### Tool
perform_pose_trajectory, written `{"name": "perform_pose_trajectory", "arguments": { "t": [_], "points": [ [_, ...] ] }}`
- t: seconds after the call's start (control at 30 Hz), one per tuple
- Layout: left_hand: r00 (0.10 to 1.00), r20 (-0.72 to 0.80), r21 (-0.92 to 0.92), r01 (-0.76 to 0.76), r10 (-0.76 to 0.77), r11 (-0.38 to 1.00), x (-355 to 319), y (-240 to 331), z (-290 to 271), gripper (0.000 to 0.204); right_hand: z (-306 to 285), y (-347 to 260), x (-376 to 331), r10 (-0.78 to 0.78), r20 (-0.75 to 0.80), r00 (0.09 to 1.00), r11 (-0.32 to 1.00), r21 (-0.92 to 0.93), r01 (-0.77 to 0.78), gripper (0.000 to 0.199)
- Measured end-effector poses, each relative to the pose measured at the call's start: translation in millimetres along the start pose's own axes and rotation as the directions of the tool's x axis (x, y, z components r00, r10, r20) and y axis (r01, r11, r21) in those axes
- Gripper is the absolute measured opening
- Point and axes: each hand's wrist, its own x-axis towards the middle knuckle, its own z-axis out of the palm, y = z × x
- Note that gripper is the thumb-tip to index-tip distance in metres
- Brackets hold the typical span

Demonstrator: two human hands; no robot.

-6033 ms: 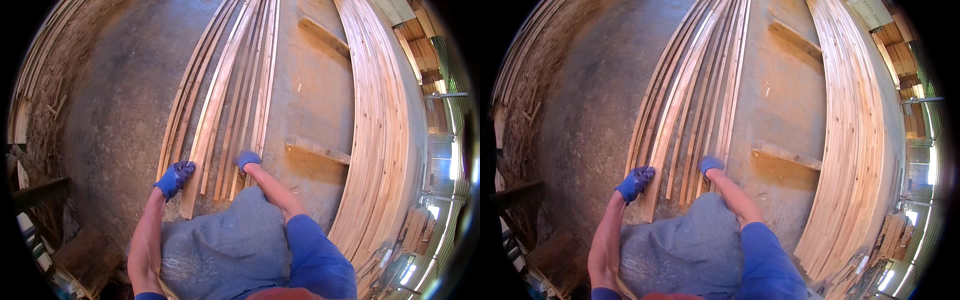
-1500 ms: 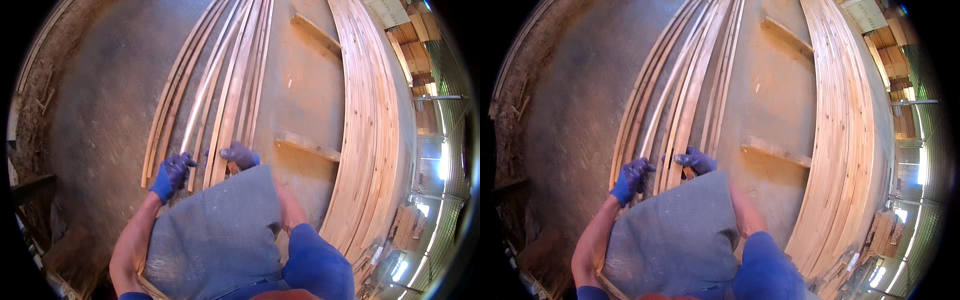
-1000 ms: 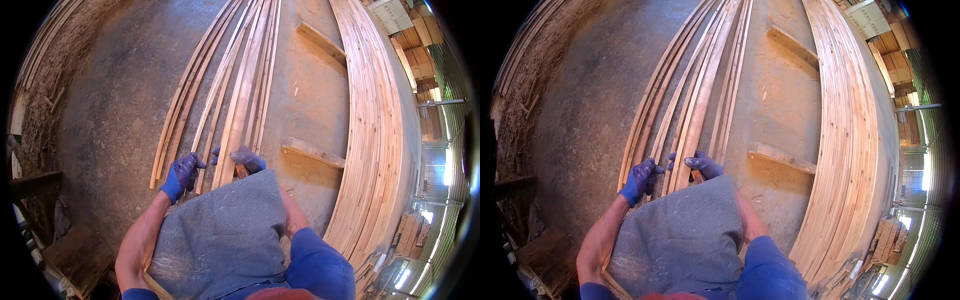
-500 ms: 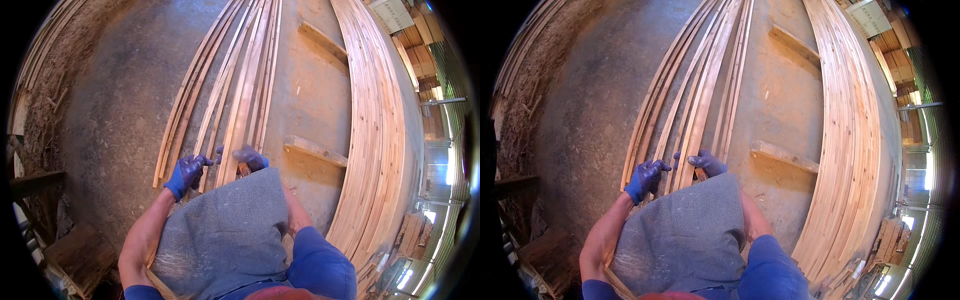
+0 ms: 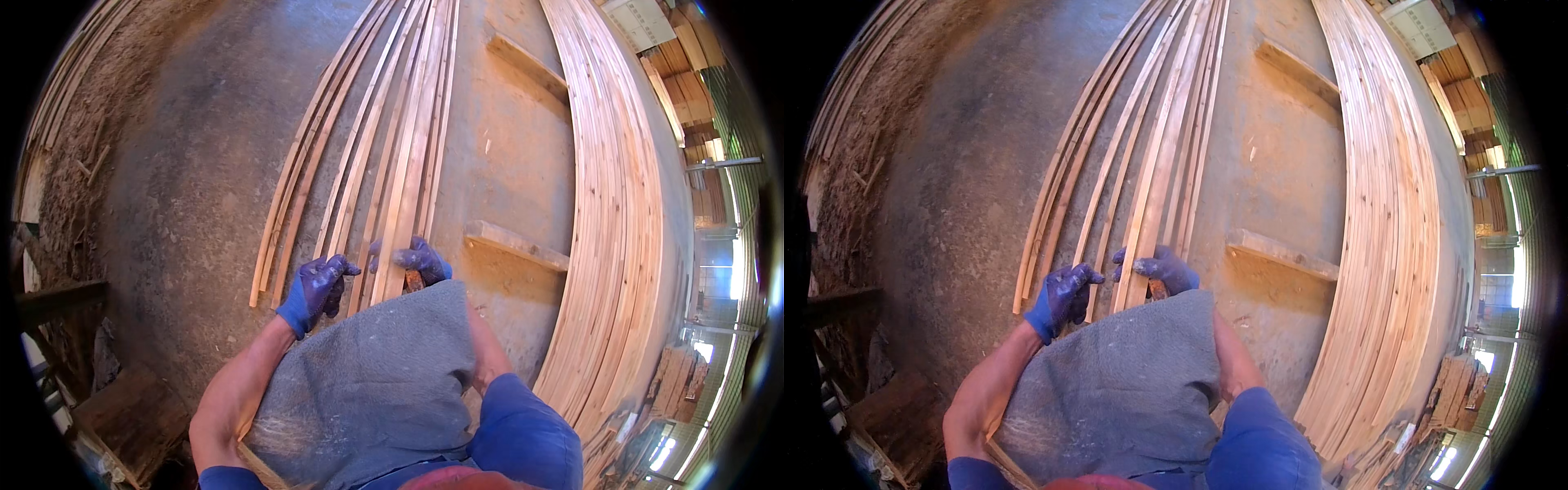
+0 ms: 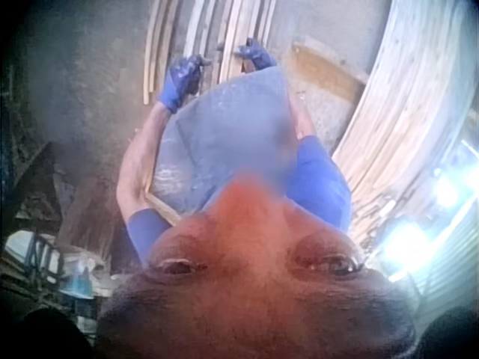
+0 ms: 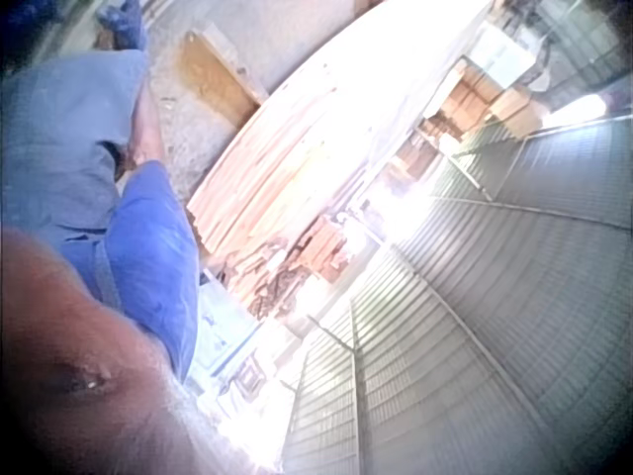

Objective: The person applies a white substance to wooden planks using a brush, then lifts and stacks them onto a large curved wooden framework. They measure the structure with a tape measure and place additional planks into the assembly.

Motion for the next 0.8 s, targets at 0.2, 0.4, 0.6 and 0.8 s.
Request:
{"name": "perform_pose_trajectory", "arguments": {
  "t": [0.2, 0.4, 0.6, 0.8],
  "points": [
    [0.999, 0.027, -0.05, -0.03, 0.031, 0.998, -4, -1, 21, 0.035, -2, -1, -1, -0.026, 0.017, 1.0, 0.999, -0.018, 0.026, 0.048],
    [0.995, -0.011, 0.042, -0.101, 0.101, 0.994, 15, -29, 22, 0.033, 33, -18, -11, -0.018, -0.118, 0.993, 0.991, -0.136, 0.002, 0.045],
    [0.966, -0.084, 0.223, -0.221, 0.245, 0.949, 26, -43, 18, 0.037, 6, -4, 9, 0.025, -0.01, 1.0, 0.904, -0.426, -0.026, 0.046],
    [0.938, -0.102, 0.576, -0.216, 0.331, 0.789, 28, -45, 1, 0.041, 15, 0, 20, 0.169, -0.078, 0.983, 0.932, -0.312, -0.185, 0.041]
  ]
}}
